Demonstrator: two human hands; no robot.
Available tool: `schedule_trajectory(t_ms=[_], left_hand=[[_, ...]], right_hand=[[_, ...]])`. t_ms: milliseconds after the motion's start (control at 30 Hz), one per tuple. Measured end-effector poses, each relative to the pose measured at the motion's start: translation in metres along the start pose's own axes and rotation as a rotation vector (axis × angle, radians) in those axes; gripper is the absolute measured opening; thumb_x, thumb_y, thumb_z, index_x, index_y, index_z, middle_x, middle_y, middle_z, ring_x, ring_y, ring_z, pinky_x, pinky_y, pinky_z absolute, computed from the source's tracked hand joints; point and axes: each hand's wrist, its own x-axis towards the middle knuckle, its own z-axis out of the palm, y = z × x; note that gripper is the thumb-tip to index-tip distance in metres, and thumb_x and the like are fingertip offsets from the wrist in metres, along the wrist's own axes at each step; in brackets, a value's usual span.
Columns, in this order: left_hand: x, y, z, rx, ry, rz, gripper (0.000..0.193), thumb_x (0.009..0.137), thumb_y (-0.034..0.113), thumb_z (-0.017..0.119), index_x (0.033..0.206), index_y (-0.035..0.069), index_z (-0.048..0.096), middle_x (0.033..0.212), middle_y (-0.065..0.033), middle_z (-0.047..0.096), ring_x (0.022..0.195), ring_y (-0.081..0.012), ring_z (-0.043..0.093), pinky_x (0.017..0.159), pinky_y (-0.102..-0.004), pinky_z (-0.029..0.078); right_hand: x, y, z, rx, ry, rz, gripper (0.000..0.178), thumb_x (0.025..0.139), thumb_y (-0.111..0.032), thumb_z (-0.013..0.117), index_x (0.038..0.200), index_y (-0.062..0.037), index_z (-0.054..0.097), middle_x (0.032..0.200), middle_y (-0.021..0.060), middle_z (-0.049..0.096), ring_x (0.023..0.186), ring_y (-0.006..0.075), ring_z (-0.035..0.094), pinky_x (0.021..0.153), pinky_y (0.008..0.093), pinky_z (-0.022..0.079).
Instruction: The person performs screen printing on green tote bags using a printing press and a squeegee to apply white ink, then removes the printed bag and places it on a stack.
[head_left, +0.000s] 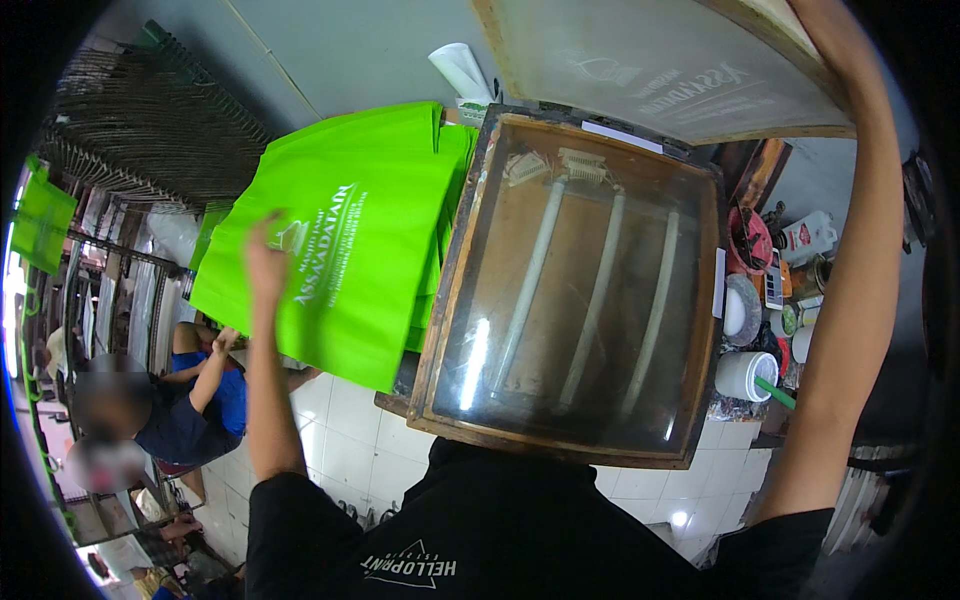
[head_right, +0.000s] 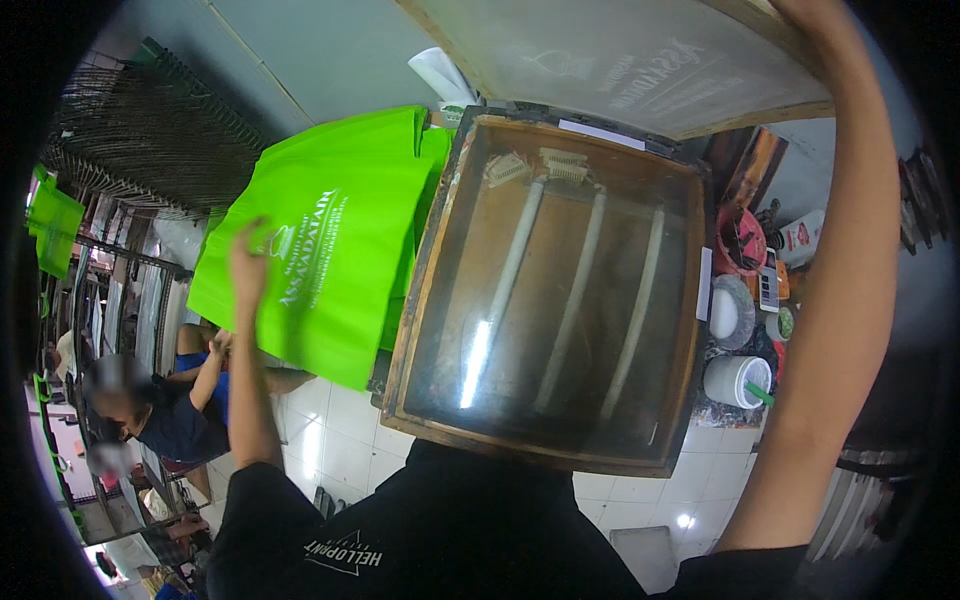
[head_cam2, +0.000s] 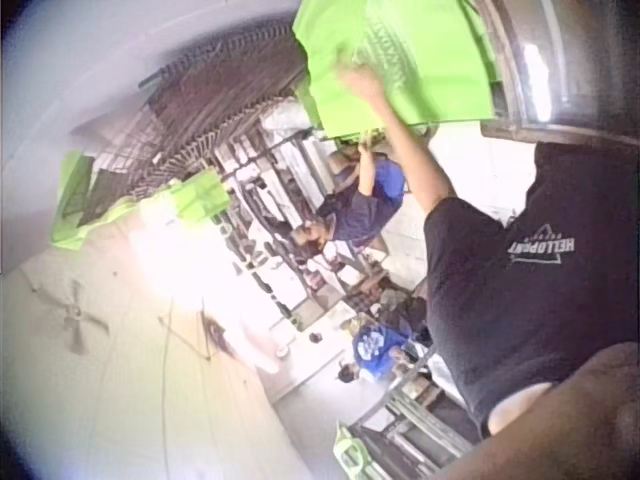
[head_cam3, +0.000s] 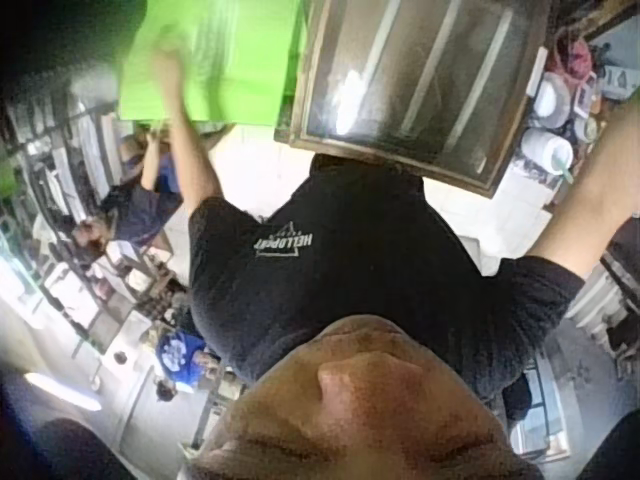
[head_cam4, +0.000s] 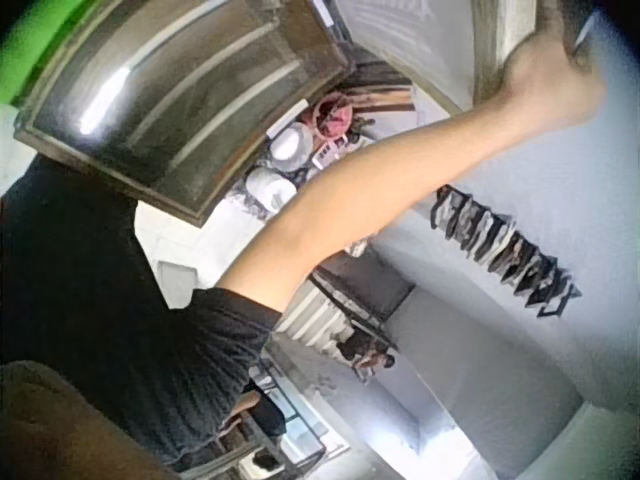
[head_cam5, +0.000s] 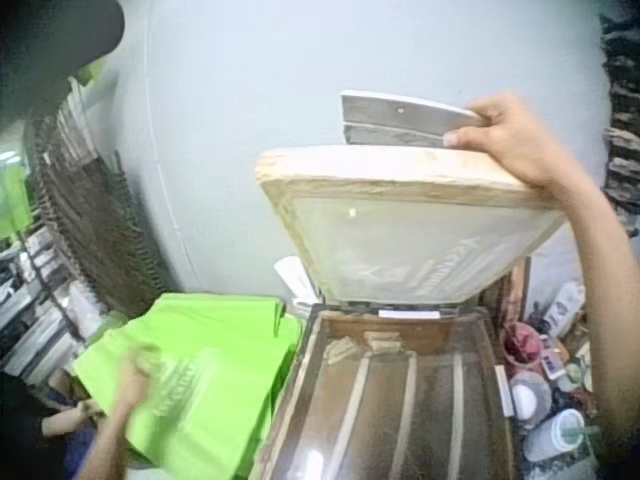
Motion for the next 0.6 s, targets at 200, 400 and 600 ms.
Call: schedule_trajectory(t_ms=[200,400,600], left_hand=[[-0.085,0.118,0.099,0.019,-0.503,0.532,0.04,0.085,0.026,0.075,0.117,0.006,0.065,0.124,-0.0138,0.063,0.116,-0.0323,0.057,0.103,-0.0453,0.042],[-0.094,0.112,0.108,-0.075,-0.375,0.528,0.025,0.09,0.022,0.068,0.109,0.005,0.066,0.114,-0.0137,0.065,0.109,-0.0318,0.059,0.099,-0.045,0.044],[-0.036,0.129,0.067,-0.731,0.052,-0.404,0.018,0.102,0.017,0.057,0.101,0.001,0.064,0.088,-0.0029,0.063,0.086,-0.0113,0.055,0.079,-0.0271,0.046]], right_hand=[[0.002,0.0,-0.01,0.044,-0.023,-0.007,0.029,0.088,-0.019,0.074,0.099,0.0073,0.074,0.077,0.0075,0.073,0.069,0.0138,0.063,0.067,0.0335,0.052],[-0.001,-0.012,-0.002,-0.083,0.027,0.011,0.027,0.088,-0.019,0.074,0.1,0.0044,0.077,0.077,0.0115,0.074,0.065,0.016,0.065,0.065,0.0329,0.052],[0.004,-0.008,-0.002,0.004,-0.013,0.073,0.027,0.089,-0.021,0.073,0.1,0.0031,0.078,0.077,0.0139,0.075,0.063,0.0175,0.066,0.063,0.033,0.052]])
